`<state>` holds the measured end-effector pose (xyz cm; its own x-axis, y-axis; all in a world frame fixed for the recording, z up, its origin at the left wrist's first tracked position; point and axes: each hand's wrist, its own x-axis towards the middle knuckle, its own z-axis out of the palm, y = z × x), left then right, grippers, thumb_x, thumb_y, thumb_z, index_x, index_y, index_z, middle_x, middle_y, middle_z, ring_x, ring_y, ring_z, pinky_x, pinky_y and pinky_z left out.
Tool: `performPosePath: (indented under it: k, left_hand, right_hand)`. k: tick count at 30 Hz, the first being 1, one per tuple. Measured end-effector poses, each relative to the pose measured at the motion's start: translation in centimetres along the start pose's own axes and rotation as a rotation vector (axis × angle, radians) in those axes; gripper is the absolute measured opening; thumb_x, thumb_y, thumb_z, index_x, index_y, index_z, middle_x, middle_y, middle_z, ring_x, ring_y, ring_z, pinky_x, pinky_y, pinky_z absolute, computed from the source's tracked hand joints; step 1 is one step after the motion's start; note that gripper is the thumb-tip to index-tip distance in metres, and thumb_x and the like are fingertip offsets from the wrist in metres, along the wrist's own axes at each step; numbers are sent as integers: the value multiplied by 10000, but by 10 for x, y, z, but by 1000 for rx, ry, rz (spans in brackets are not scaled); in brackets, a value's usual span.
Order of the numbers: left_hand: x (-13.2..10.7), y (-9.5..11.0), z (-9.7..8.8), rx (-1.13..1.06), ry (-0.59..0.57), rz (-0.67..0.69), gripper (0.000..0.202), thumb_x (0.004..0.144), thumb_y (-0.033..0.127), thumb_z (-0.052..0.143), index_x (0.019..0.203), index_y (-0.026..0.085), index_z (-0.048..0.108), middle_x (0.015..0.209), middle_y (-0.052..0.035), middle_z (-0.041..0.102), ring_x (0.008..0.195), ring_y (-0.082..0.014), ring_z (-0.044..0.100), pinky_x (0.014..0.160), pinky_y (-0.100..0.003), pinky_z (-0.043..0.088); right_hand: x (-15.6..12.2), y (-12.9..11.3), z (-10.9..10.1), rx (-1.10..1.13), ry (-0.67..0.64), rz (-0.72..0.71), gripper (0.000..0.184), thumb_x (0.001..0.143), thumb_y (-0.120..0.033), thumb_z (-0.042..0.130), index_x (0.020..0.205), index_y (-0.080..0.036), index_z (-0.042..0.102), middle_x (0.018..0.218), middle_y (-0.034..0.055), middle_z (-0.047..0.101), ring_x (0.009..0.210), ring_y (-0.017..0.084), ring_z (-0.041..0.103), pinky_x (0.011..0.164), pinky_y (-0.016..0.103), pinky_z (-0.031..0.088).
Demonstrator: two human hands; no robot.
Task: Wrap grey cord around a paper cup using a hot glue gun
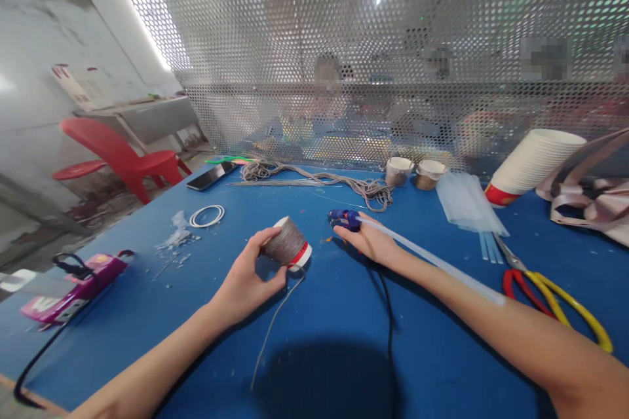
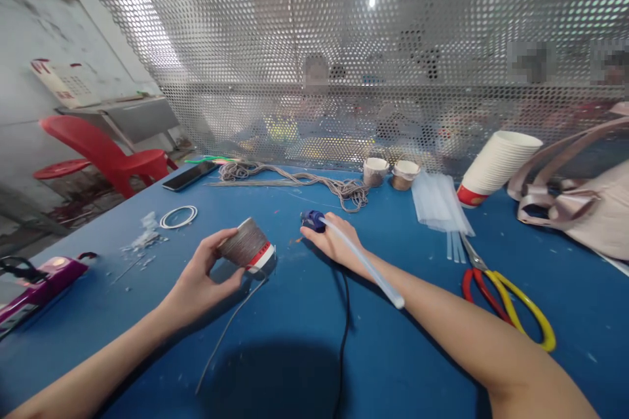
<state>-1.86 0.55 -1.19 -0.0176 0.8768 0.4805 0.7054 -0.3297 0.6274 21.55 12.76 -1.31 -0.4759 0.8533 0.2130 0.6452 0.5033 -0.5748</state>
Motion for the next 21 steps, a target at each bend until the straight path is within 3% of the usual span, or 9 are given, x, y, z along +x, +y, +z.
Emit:
performPosePath:
  k: [4, 8, 12, 15, 17, 21]
  left_hand:
    - [-1, 3, 1, 9, -16, 4, 536, 756, 205, 602, 1262, 248, 430, 1220, -95, 598, 1066, -214, 615, 959, -409, 486]
    - [1, 6, -1, 3, -21, -46, 528, 761, 232, 595, 1263, 240, 431, 1134, -81, 626, 965, -199, 639, 855, -362, 527]
    - [4, 13, -1, -17, -24, -95, 546, 748, 253, 604, 1268, 243, 437, 1083, -64, 643, 897, -194, 645, 790, -344, 536]
    - [7, 25, 2, -11, -41, -67, 545, 745, 245, 606, 1264, 241, 437, 1084, -58, 643, 872, -187, 642, 775, -337, 538]
    - [10, 36, 6, 9, -44, -11, 546, 753, 232, 603, 1269, 236, 424, 1106, -59, 634, 873, -178, 640, 783, -332, 536]
    - [14, 51, 12, 86, -9, 173, 498, 783, 189, 577, 1253, 224, 417, 1095, -65, 621, 893, -175, 634, 786, -318, 532]
  right_hand:
    - [-2, 0, -2, -69, -39, 115, 291, 855, -469, 567, 899, -189, 637, 861, 61, 628, 778, 215, 596, 674, 290, 418]
    - [-20, 9, -13, -102, -13, 33, 277, 843, -434, 591, 956, -182, 600, 918, 70, 610, 834, 213, 572, 748, 320, 425]
    - [-58, 9, -30, -8, 58, 118, 247, 848, -424, 552, 802, -184, 514, 780, 28, 553, 708, 171, 509, 695, 318, 421]
    - [-82, -11, -36, 250, -31, 136, 184, 837, -342, 542, 735, -199, 486, 690, -13, 506, 645, 139, 474, 646, 292, 415]
    - [-89, -30, -32, 510, -113, 183, 147, 776, -303, 614, 819, -196, 524, 735, -10, 542, 670, 132, 501, 669, 292, 436]
    - [-80, -64, -10, 1096, -108, 384, 452, 604, -218, 776, 979, -200, 526, 999, 45, 609, 921, 159, 585, 799, 299, 474]
